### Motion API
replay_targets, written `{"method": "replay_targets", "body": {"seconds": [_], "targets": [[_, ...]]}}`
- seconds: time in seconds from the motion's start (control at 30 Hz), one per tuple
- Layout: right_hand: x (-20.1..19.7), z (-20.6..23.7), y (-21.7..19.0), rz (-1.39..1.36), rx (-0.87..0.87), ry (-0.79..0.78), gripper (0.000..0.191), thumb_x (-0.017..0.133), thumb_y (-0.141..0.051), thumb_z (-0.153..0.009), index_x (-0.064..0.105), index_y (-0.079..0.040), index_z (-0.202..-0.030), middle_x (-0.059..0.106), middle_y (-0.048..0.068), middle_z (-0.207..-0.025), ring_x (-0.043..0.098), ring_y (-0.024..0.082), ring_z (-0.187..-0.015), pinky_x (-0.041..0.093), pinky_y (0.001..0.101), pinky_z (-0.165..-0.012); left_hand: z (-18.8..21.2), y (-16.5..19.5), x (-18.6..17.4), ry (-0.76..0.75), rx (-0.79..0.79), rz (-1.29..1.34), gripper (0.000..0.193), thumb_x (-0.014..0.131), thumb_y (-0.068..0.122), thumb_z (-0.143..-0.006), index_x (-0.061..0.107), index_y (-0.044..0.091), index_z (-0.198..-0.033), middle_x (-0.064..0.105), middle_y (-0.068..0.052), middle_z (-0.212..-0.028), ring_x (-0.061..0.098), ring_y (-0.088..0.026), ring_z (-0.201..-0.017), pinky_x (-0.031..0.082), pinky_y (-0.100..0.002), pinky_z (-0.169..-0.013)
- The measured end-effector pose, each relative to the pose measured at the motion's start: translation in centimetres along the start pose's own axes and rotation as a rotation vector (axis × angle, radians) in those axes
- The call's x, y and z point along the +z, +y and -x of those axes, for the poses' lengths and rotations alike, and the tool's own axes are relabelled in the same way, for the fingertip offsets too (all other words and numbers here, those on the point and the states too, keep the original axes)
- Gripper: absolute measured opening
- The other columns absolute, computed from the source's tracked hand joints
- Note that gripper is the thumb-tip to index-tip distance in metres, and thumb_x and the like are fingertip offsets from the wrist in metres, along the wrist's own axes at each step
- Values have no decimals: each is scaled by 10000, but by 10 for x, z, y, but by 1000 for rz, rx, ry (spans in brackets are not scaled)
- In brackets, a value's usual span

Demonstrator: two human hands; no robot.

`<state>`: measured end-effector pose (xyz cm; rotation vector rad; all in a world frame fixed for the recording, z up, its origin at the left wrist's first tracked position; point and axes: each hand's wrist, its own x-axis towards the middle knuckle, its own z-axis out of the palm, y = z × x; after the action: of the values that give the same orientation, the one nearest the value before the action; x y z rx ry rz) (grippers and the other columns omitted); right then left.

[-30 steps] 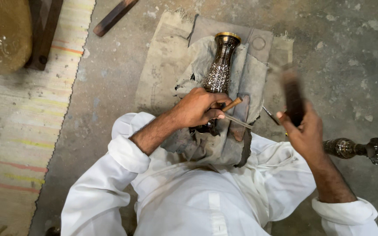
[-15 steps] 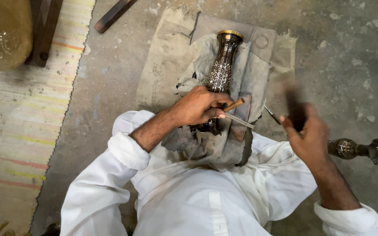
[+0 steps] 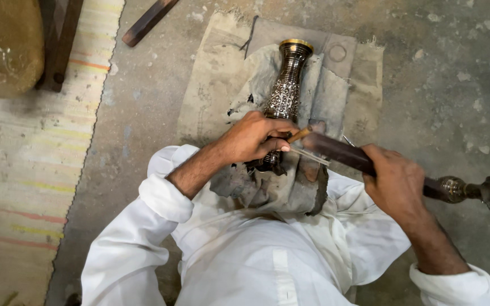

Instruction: The person sits cross-legged on the floor with an ornate brass vase braced against a cloth-covered sandbag on their lap. They hold a chisel against the vase's decorated surface and repeatedly strike it with a wooden mallet, repositioning the chisel to engrave patterns into the metal.

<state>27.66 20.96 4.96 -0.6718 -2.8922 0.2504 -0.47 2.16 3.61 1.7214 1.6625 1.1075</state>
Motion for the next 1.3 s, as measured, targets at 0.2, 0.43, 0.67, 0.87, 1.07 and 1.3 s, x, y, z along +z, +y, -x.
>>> {"method": "replay_targets", "body": {"seconds": [0.2,0.43,0.67,0.87,1.07,1.3], "targets": [[0,-11,-1,-371,346,-47,329,767,-223,-936,603,-58,-1167,693,155,-816,698,303,-693,539,423,-648,0,2,5,35,-82,3,331,783,218,-901,683,84,-1186,793,-103,-956,784,-272,-901,586,-399,-757],[-27,-33,0,-155,136,-37,325,766,-170,-906,638,-58,-1183,704,169,-830,709,328,-723,522,449,-676,0,5,7,75,-78,-15,337,814,186,-857,697,69,-1150,797,-98,-926,785,-270,-859,588,-393,-747],[-35,-50,-11,-349,389,-76,341,792,-199,-937,566,-53,-1148,702,156,-852,697,319,-750,519,453,-716,1,5,9,125,-130,8,349,847,162,-830,705,69,-1135,790,-90,-901,781,-220,-788,600,-347,-710],[-16,-42,7,1,99,-180,342,793,-147,-842,671,-96,-1158,729,106,-855,699,267,-747,519,434,-721,12,-4,12,260,-195,204,287,841,138,-866,706,59,-1106,792,-59,-903,759,-124,-783,622,-290,-725],[38,-4,4,-897,332,-171,331,795,-190,-881,670,-60,-1158,629,-13,-763,574,108,-668,467,306,-599,45,-14,1,411,-235,364,291,816,126,-907,680,27,-1145,771,-63,-1002,737,-91,-865,639,-282,-773],[85,-8,-50,-1164,307,-233,397,797,-199,-873,661,-62,-1220,634,-46,-724,553,47,-583,467,230,-528,55,-16,1,230,-470,110,328,867,151,-821,711,37,-1086,767,-78,-958,684,-138,-642,568,-315,-589]]}}
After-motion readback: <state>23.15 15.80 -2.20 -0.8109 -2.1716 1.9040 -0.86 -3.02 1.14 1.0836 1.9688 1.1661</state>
